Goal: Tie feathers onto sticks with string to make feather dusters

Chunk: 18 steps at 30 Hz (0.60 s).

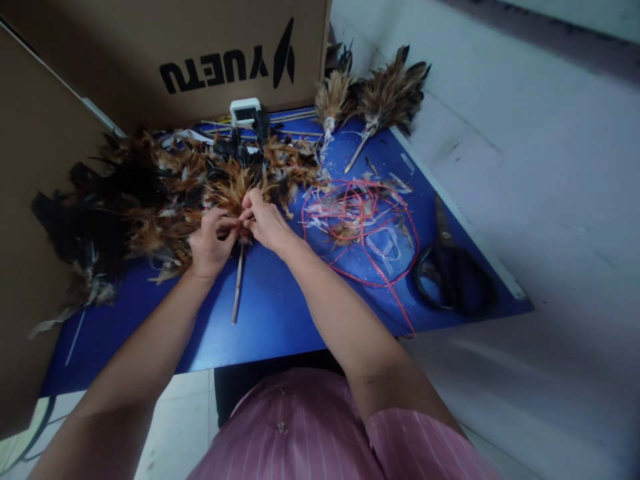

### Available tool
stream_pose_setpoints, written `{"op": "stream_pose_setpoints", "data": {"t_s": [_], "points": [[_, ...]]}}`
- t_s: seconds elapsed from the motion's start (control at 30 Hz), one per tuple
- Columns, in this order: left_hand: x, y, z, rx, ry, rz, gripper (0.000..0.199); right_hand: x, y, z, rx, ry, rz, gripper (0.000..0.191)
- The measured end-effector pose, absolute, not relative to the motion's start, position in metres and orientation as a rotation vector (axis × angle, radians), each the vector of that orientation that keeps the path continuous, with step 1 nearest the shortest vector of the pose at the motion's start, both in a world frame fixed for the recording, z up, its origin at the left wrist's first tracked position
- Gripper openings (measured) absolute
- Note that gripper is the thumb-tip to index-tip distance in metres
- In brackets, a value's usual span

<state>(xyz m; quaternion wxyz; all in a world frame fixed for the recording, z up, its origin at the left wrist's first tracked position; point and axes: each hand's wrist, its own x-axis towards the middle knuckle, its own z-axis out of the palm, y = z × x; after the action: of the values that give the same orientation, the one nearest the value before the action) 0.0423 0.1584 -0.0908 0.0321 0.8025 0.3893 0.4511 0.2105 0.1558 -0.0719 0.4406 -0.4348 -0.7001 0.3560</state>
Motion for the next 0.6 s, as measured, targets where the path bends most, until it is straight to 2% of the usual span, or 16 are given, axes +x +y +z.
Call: {"op": "stream_pose_setpoints", "data": {"t_s": [0.6], "points": [[0.047,0.154,-0.083,2.15,1.341,1.315,0.046,0.214,0.145,-0.067,-1.191,-1.803,0.747,0.026]]}}
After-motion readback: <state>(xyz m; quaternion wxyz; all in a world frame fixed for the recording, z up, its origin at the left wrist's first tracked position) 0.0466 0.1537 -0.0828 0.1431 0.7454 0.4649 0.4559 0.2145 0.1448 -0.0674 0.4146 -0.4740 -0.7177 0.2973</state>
